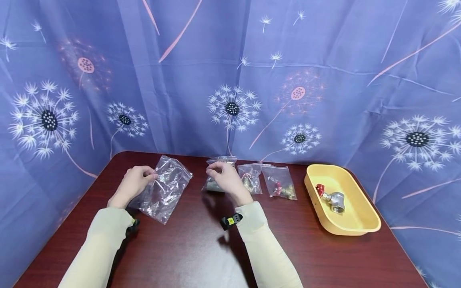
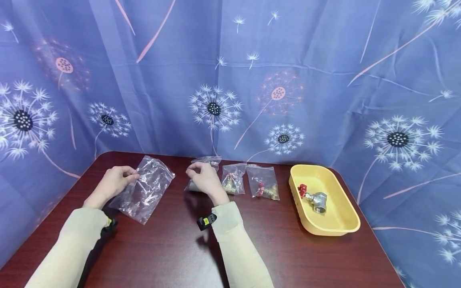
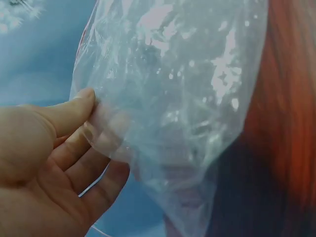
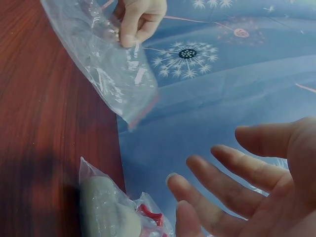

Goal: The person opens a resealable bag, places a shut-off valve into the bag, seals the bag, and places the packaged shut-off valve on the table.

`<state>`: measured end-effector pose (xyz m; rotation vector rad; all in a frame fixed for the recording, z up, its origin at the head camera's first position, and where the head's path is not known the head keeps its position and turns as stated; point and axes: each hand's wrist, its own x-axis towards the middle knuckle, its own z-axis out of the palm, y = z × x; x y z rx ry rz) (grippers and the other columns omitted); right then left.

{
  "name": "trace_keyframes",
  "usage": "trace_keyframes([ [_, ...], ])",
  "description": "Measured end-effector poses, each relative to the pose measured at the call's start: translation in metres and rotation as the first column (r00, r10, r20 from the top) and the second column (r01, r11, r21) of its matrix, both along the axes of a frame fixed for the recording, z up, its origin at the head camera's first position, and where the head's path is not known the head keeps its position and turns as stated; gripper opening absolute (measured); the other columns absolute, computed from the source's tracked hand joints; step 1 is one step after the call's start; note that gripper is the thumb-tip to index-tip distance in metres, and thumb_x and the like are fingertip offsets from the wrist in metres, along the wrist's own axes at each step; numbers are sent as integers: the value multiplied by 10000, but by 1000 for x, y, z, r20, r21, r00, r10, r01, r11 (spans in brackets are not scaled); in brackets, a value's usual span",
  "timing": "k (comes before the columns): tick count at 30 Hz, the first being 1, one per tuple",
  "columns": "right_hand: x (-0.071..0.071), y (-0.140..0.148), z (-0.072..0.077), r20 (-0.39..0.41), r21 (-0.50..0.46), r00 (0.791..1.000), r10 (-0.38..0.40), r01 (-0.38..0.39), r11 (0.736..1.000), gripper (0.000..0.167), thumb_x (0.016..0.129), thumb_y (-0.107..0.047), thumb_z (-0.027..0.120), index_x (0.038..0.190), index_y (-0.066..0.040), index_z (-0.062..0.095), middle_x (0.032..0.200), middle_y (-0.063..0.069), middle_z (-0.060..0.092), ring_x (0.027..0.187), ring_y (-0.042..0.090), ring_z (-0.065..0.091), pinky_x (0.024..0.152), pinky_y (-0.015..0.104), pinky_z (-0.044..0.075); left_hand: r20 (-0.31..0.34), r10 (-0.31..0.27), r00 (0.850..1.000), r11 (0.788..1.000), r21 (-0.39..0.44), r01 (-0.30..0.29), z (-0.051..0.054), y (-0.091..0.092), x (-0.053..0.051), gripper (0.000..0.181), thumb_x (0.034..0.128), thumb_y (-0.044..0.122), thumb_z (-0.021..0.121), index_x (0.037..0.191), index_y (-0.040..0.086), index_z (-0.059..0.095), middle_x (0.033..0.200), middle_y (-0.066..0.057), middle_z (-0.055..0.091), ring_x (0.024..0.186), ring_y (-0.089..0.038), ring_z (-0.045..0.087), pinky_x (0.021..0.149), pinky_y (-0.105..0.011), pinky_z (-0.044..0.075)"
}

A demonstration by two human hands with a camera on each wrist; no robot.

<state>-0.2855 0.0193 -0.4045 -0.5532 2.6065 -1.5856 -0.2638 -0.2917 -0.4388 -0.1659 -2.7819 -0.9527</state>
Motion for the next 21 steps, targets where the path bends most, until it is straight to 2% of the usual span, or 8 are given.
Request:
trace_keyframes([
  [3,1,3,-1,1,-11,1000,-4,4,1000,160,945,-141,618,1046,-69,719,1011,49,697,788,252,691,802,326,487,-65,-35,997,999,13,36,5,14,6,80,909,127,696,919,55,730,774,-33,697,675,-164,591,664,-368,448],
  [6,1,6,-1,-24,-23,1000,-7,6,1000,166,945,-131,612,1050,-64,722,1014,56,698,818,278,678,812,337,480,-102,-73,992,997,23,75,10,28,12,96,911,152,702,934,68,743,818,-25,708,693,-169,581,680,-362,461],
  [9,0,9,0,-31,-50,999,-8,6,999,174,944,-116,617,1065,-44,719,999,65,693,797,270,664,767,318,481,-88,-112,990,991,62,118,16,40,17,114,924,175,690,954,79,746,796,-16,705,682,-164,592,670,-330,475],
  [11,0,11,1,-14,-75,1000,-5,4,997,177,948,-113,618,1073,-33,715,986,76,692,774,252,653,713,289,481,-72,-135,988,986,85,141,19,47,20,115,931,178,683,970,90,747,790,-6,703,680,-161,600,665,-314,483],
  [13,0,12,2,19,-110,1000,6,-3,994,184,953,-113,617,1083,-20,708,988,96,692,763,291,665,655,265,480,-69,-156,985,982,93,162,22,53,23,113,933,176,678,981,100,747,804,1,704,690,-157,605,668,-313,487],
  [18,3,16,5,70,-175,997,40,-27,984,212,971,-142,604,1081,13,697,935,148,699,765,402,661,542,256,454,-116,-190,975,977,79,199,28,69,25,111,930,171,681,991,114,754,895,16,714,789,-150,608,748,-357,490],
  [21,6,18,6,93,-184,994,49,-32,982,214,968,-169,616,1068,-4,708,871,118,674,705,360,640,486,241,414,-127,-203,971,973,87,215,28,75,25,112,932,169,679,990,111,755,913,13,719,808,-146,615,761,-362,492],
])
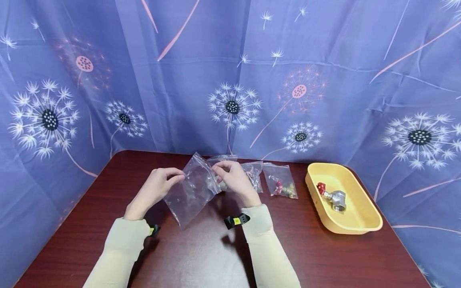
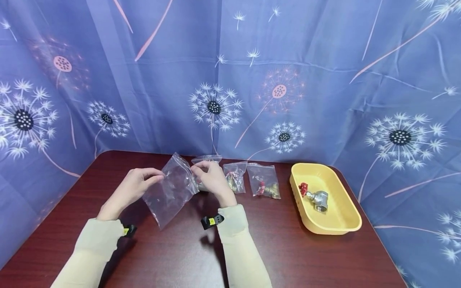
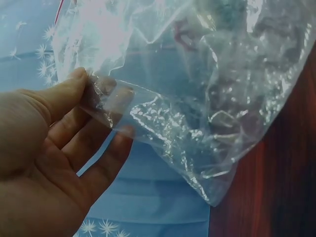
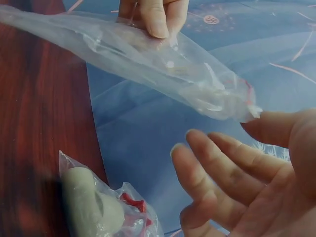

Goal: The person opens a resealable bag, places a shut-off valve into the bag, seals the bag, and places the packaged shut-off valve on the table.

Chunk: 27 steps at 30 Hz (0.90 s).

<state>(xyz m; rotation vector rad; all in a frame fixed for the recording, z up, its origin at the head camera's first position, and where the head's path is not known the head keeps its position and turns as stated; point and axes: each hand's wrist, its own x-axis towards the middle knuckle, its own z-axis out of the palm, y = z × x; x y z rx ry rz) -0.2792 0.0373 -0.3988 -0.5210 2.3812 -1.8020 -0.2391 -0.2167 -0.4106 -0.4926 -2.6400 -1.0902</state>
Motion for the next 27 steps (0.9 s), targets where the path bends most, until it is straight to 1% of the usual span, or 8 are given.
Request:
trace_keyframes([
  [6,5,7,-1,32,-32,999,35,-34,999,211,962,-180,626,1083,-27,708,814,51,616,607,158,563,463,209,381,-20,-4,1000,1000,18,4,1,10,-2,107,927,156,684,990,109,756,913,10,720,790,-143,616,737,-356,492],
  [10,7,11,-2,40,-13,996,82,-81,997,205,951,-95,595,1106,5,684,719,92,596,563,170,521,478,227,398,-18,-6,1000,1000,23,7,3,16,-1,93,924,153,686,980,120,753,916,21,717,787,-142,604,720,-348,482],
  [12,8,12,-3,35,8,996,88,-88,996,185,936,-51,570,1063,15,687,647,89,560,528,172,486,473,234,395,-17,-15,1000,999,30,16,3,19,-1,87,924,158,687,975,129,750,920,32,715,795,-136,605,721,-343,480],
  [16,11,13,0,56,-32,996,74,-72,997,153,921,-2,536,950,58,673,558,25,465,472,120,420,455,244,387,-20,-24,1000,997,79,26,2,29,-4,114,921,170,695,1019,129,736,957,22,715,844,-137,630,755,-357,490],
  [18,11,14,-1,68,-69,996,49,-44,997,148,919,15,526,904,74,660,539,-1,426,460,92,392,447,250,384,-26,12,1000,995,101,-10,2,36,-4,188,921,188,699,1093,114,710,995,-12,711,889,-165,647,787,-380,497],
  [22,12,18,-4,73,-105,997,-22,29,994,144,922,13,539,868,73,658,524,-14,407,433,87,373,427,268,372,-62,164,985,985,68,-159,9,54,3,301,929,289,686,1178,121,661,1041,-46,690,931,-235,655,781,-451,496],
  [24,15,19,-4,57,-94,996,-65,70,993,146,917,6,548,853,63,667,522,-10,429,418,95,385,417,265,375,-97,229,969,973,20,-228,13,66,8,271,936,359,659,1115,156,681,995,-14,679,885,-242,650,727,-461,491],
  [27,19,23,-2,8,-43,994,-113,114,993,152,906,-12,555,863,45,689,533,-3,484,406,103,419,407,258,391,-110,238,965,971,5,-239,18,85,14,260,955,426,606,950,186,706,839,29,651,739,-226,624,627,-430,477],
])
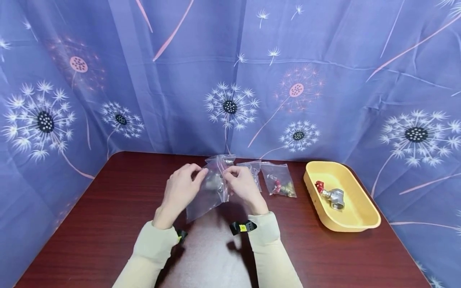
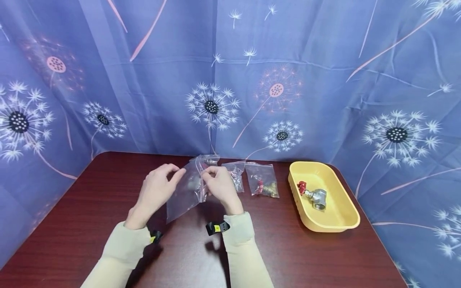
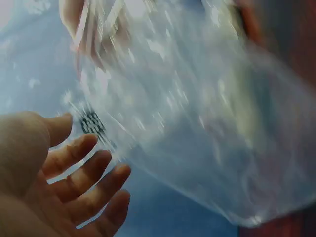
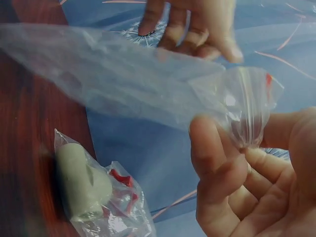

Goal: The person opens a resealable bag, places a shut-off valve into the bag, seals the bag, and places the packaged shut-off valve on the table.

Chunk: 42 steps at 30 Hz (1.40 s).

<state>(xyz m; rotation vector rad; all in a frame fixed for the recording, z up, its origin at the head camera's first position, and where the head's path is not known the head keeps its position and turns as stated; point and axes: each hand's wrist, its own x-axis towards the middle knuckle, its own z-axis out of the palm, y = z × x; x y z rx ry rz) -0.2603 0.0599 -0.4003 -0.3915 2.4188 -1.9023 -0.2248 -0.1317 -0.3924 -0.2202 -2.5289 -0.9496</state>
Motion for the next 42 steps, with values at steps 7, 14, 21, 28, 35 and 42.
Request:
trace_keyframes([
  [7,6,2,6,-132,170,990,-53,75,983,182,929,-101,584,801,-51,704,526,-11,532,396,111,465,425,263,400,127,-109,986,992,74,100,2,35,-2,452,952,589,500,730,226,651,548,63,501,539,-147,497,509,-332,392],
  [14,6,3,6,-197,251,980,-35,85,964,179,928,-110,590,805,-81,717,589,-36,604,447,91,479,467,266,412,203,-186,961,962,237,136,0,44,-8,385,975,416,562,680,185,651,538,72,595,546,-111,592,558,-325,441],
  [21,3,16,4,-128,303,992,-5,43,952,154,947,-130,622,882,-41,729,592,3,617,503,282,605,477,280,435,261,-124,957,977,202,71,3,35,-7,295,911,233,536,639,200,644,517,109,598,539,-92,609,561,-335,448],
  [28,-1,28,-2,-12,291,1000,-8,11,957,171,967,-119,606,942,7,719,595,48,634,554,393,650,424,272,443,297,-87,951,990,128,51,9,20,-3,278,894,229,547,644,183,660,503,104,588,523,-96,613,540,-340,435],
  [35,-2,33,-4,2,332,999,-52,48,942,183,967,-105,609,852,-7,712,605,92,650,500,314,646,436,345,495,209,51,977,991,-131,-24,16,12,7,292,800,183,575,528,193,471,471,105,326,494,-131,391,441,-334,333],
  [42,-2,30,0,43,316,998,-41,26,949,173,958,-119,626,907,21,714,603,92,644,516,334,647,511,437,537,197,30,980,990,-138,-3,24,11,12,304,835,206,616,545,197,522,465,105,345,509,-140,414,442,-335,325],
])
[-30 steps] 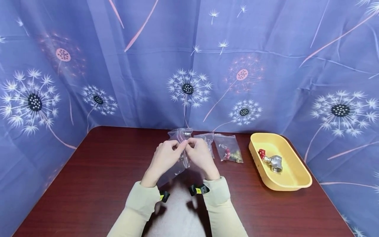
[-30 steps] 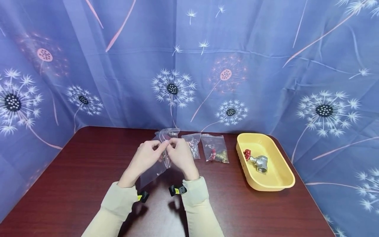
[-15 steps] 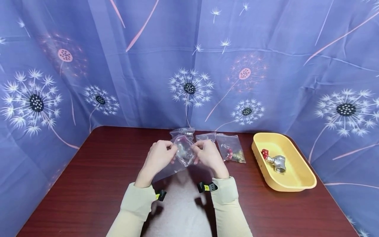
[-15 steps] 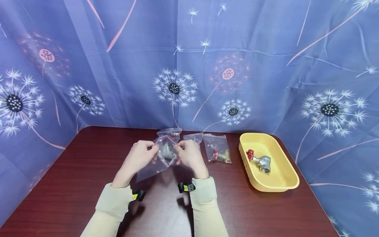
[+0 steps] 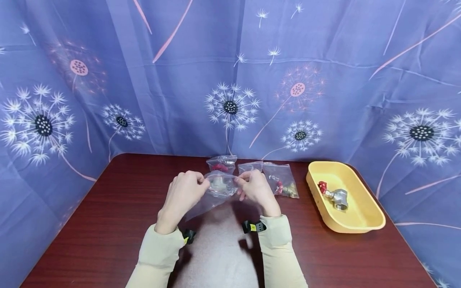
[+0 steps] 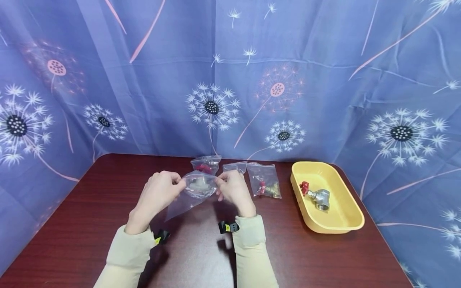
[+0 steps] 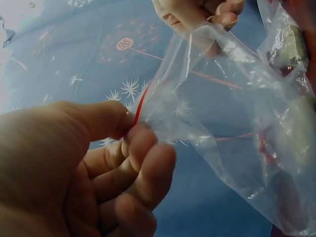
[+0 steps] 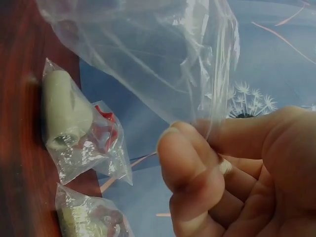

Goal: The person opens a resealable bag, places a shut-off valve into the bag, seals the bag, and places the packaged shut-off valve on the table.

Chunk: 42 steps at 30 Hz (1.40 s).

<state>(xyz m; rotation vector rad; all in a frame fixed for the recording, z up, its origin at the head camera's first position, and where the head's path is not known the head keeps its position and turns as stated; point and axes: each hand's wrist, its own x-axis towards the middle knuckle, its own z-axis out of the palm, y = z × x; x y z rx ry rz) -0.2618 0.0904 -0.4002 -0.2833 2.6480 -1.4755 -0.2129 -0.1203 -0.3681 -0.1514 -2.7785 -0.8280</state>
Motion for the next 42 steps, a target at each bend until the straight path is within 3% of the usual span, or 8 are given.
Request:
trace_keyframes([
  [4,1,1,1,30,-22,1000,2,-1,1000,153,951,-102,629,915,16,720,590,91,636,468,251,625,563,504,542,89,-74,993,996,64,69,0,3,0,285,913,295,631,654,181,665,476,89,556,522,-105,551,473,-333,378],
  [9,1,1,0,32,-39,999,16,-15,999,166,956,-116,624,930,15,723,580,102,634,481,294,630,549,516,534,126,-140,982,986,105,127,1,6,1,319,947,279,594,649,169,628,520,54,608,512,-96,557,491,-328,385],
  [15,6,-1,3,10,-30,999,49,-48,998,130,957,-126,623,955,-46,726,582,88,628,559,426,629,489,408,517,112,-148,983,982,132,133,-3,7,-1,294,927,213,546,644,174,616,516,74,595,515,-105,555,500,-325,388],
  [20,12,-6,5,-62,68,992,109,-105,992,138,953,-163,627,983,-61,717,667,67,642,553,294,632,616,319,490,129,-140,982,979,169,117,-9,8,-7,306,940,211,533,657,174,642,513,81,587,515,-107,573,515,-324,406],
  [26,13,-4,14,-162,166,983,84,-57,984,193,956,-220,622,1053,-87,721,753,-5,665,608,149,635,707,357,493,151,-147,978,975,187,118,-14,9,-11,326,960,223,527,664,154,644,513,71,582,534,-111,580,560,-318,426],
  [34,8,42,24,-181,323,982,58,4,946,297,958,-295,615,1161,-90,689,1038,58,708,824,186,660,813,439,501,181,-144,973,967,233,100,-14,8,-10,309,954,206,488,701,142,653,551,52,604,565,-108,610,579,-320,444],
  [40,0,98,33,-209,441,976,58,41,896,311,969,-287,596,1163,-60,682,974,89,713,778,224,672,790,473,503,187,-148,971,962,256,98,-14,7,-10,306,948,198,476,707,138,655,561,47,612,564,-106,625,626,-325,465],
  [42,-1,119,35,-223,489,974,52,66,870,308,972,-274,586,1154,-43,678,994,119,707,832,279,671,790,500,496,184,-151,971,960,262,100,-14,7,-11,302,944,193,477,707,136,657,563,43,613,562,-105,625,645,-331,470],
])
